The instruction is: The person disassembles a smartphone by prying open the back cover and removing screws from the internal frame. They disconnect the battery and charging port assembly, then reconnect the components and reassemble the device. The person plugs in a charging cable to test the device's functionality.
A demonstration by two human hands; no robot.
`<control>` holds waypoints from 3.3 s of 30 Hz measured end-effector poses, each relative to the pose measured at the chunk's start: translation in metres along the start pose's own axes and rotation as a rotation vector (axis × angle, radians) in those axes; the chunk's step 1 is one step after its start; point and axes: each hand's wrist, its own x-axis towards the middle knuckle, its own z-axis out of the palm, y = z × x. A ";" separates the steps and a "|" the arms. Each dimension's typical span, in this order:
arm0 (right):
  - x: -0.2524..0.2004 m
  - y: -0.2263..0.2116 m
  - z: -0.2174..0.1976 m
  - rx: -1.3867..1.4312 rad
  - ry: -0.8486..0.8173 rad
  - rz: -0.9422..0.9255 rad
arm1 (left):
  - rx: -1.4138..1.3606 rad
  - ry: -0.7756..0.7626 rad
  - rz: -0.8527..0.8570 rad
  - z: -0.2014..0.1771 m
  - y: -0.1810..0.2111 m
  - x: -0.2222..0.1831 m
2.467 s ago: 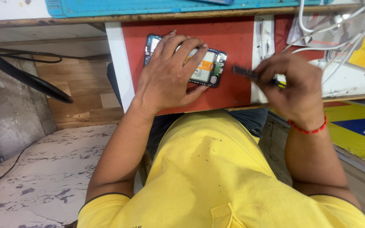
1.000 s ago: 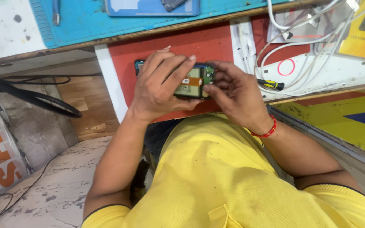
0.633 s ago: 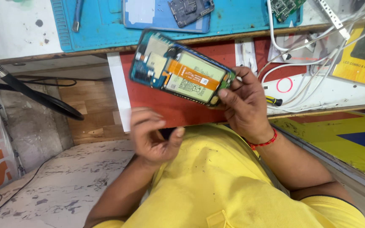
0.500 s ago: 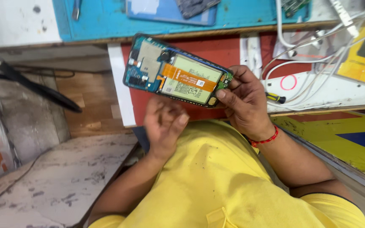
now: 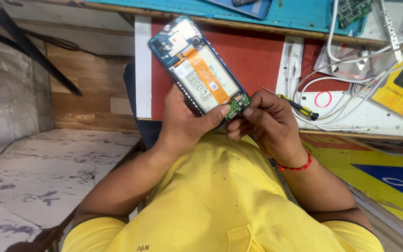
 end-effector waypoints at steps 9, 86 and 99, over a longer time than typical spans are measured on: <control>0.008 0.001 0.018 -0.690 0.089 -0.458 | -0.383 0.041 -0.333 -0.013 -0.012 0.001; 0.032 -0.037 -0.008 -1.763 -0.435 -0.702 | 0.174 -0.082 -0.308 -0.016 -0.021 0.009; 0.063 -0.036 0.020 -1.598 -0.216 -0.396 | 0.383 -0.065 -0.356 -0.013 -0.025 0.006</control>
